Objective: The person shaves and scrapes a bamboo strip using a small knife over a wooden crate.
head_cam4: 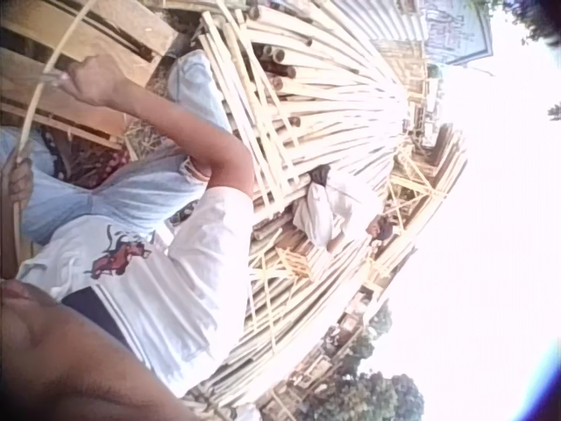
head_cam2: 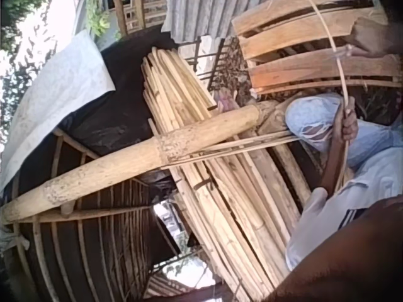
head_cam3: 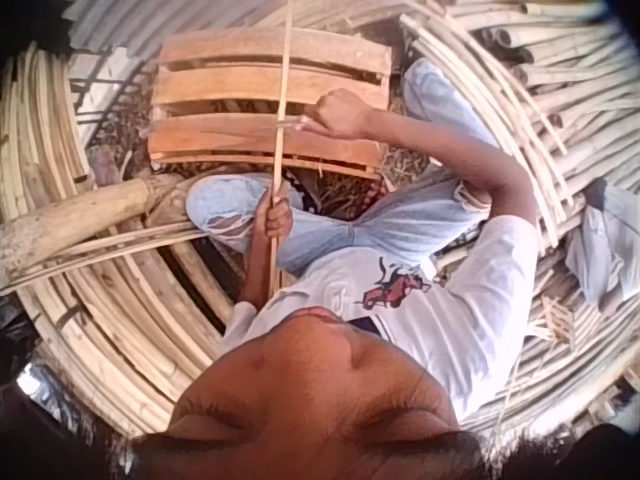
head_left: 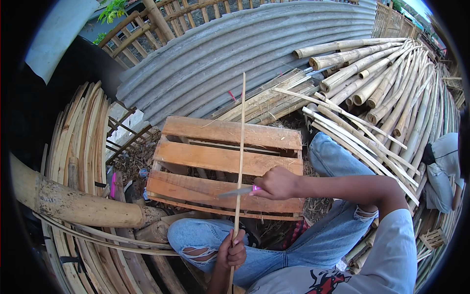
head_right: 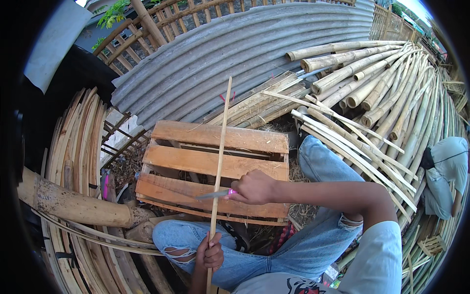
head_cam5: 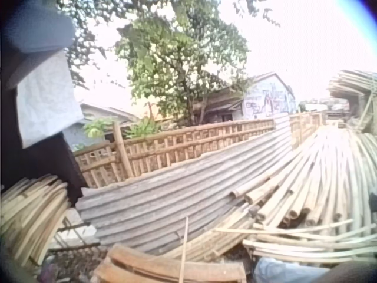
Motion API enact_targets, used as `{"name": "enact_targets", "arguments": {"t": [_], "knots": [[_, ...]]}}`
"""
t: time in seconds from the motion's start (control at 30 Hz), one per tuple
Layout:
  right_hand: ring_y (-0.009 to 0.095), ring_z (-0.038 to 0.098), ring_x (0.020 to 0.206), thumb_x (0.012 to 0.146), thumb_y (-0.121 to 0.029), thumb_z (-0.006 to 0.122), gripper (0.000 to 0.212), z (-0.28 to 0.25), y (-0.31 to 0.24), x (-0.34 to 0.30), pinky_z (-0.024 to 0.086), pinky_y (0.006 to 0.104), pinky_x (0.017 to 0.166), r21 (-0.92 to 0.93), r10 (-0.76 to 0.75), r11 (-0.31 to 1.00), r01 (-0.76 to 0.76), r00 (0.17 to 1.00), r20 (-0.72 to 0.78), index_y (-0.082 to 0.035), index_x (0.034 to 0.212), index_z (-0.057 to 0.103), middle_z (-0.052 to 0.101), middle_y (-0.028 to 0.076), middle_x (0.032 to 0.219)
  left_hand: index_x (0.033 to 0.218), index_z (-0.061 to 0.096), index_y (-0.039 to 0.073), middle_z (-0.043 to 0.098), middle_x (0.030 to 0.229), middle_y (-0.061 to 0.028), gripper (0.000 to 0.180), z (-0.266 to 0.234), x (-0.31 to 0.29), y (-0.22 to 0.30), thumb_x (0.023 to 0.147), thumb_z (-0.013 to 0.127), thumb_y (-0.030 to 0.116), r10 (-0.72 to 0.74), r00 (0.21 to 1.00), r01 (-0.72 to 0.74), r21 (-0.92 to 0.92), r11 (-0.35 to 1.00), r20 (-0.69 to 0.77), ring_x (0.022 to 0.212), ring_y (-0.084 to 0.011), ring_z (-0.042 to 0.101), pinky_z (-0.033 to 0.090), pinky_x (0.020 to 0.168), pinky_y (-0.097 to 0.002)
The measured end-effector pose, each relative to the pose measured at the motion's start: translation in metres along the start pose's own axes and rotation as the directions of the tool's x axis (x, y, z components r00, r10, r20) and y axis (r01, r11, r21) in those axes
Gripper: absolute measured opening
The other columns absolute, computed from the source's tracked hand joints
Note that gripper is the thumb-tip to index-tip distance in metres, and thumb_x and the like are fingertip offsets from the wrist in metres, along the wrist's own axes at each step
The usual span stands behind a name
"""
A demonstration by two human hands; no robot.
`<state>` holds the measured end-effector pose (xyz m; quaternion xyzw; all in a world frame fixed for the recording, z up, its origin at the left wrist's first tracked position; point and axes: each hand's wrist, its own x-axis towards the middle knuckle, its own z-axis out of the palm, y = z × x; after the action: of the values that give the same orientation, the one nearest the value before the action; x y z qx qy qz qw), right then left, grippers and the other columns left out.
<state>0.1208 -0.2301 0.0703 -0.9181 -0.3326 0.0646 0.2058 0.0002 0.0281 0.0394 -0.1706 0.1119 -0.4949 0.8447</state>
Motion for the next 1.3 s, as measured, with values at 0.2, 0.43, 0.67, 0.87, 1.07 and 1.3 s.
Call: {"name": "enact_targets", "arguments": {"t": [0.2,0.43,0.67,0.87,1.07,1.3], "knots": [[0.038,0.058,0.053,0.095,-0.049,0.037,0.056,-0.008,0.021,0.023,0.047,0.0467,0.051,0.019,0.047,0.999,-0.045,0.990,-0.134,-0.005,0.068,0.060,0.056,0.016,0.054,0.086,0.037,0.011,0.021,0.049,0.0051,0.037,0.003,-0.008,0.002,0.100,0.028,0.044,0.102,0.964,0.014,0.429,0.903,-0.246,0.033,-0.0020,0.014,0.014,0.028,-0.0181],[0.036,0.057,0.048,0.094,-0.053,0.038,0.058,-0.008,-0.005,0.000,0.044,0.0447,0.045,-0.067,-0.011,0.998,0.004,0.994,-0.108,-0.004,0.071,0.059,0.053,0.016,0.049,0.086,0.038,0.012,0.022,0.048,0.0056,0.037,0.000,-0.003,0.000,0.100,0.029,0.044,0.091,0.977,0.000,0.434,0.901,-0.190,0.033,-0.0015,0.015,0.013,0.028,-0.0180],[0.035,0.059,0.051,0.093,-0.049,0.041,0.054,-0.031,0.017,0.023,0.045,0.0446,0.046,-0.064,0.166,0.980,-0.188,0.951,-0.260,-0.004,0.069,0.059,0.056,0.016,0.053,0.086,0.036,0.010,0.020,0.047,0.0046,0.037,0.013,-0.001,0.005,0.101,0.026,0.042,0.094,0.992,-0.054,0.376,0.925,-0.088,0.032,-0.0027,0.014,0.014,0.026,-0.0194],[0.036,0.057,0.046,0.093,-0.052,0.041,0.057,-0.006,-0.005,0.006,0.046,0.0450,0.046,-0.078,-0.035,0.997,0.025,0.991,-0.129,-0.004,0.066,0.058,0.054,0.015,0.049,0.086,0.037,0.010,0.021,0.048,0.0043,0.036,0.003,0.004,0.005,0.101,0.026,0.041,0.092,0.995,-0.080,0.260,0.962,-0.034,0.033,-0.0025,0.014,0.015,0.027,-0.0195],[0.036,0.059,0.053,0.095,-0.047,0.039,0.055,-0.030,0.052,0.035,0.046,0.0447,0.048,-0.051,0.256,0.958,-0.284,0.919,-0.300,-0.004,0.069,0.062,0.057,0.018,0.055,0.086,0.036,0.010,0.019,0.047,0.0043,0.038,0.009,-0.004,0.005,0.101,0.024,0.043,0.115,0.980,-0.042,0.398,0.916,-0.160,0.033,-0.0029,0.013,0.013,0.027,-0.0200],[0.036,0.056,0.049,0.094,-0.053,0.037,0.059,0.014,0.006,0.005,0.046,0.0437,0.047,-0.028,-0.182,0.983,0.181,0.982,-0.045,-0.006,0.066,0.058,0.054,0.015,0.051,0.087,0.041,0.011,0.021,0.049,0.0051,0.038,-0.012,-0.015,0.006,0.100,0.030,0.045,0.075,0.943,0.091,0.469,0.879,-0.324,0.034,-0.0033,0.015,0.013,0.029,-0.0203]]}}
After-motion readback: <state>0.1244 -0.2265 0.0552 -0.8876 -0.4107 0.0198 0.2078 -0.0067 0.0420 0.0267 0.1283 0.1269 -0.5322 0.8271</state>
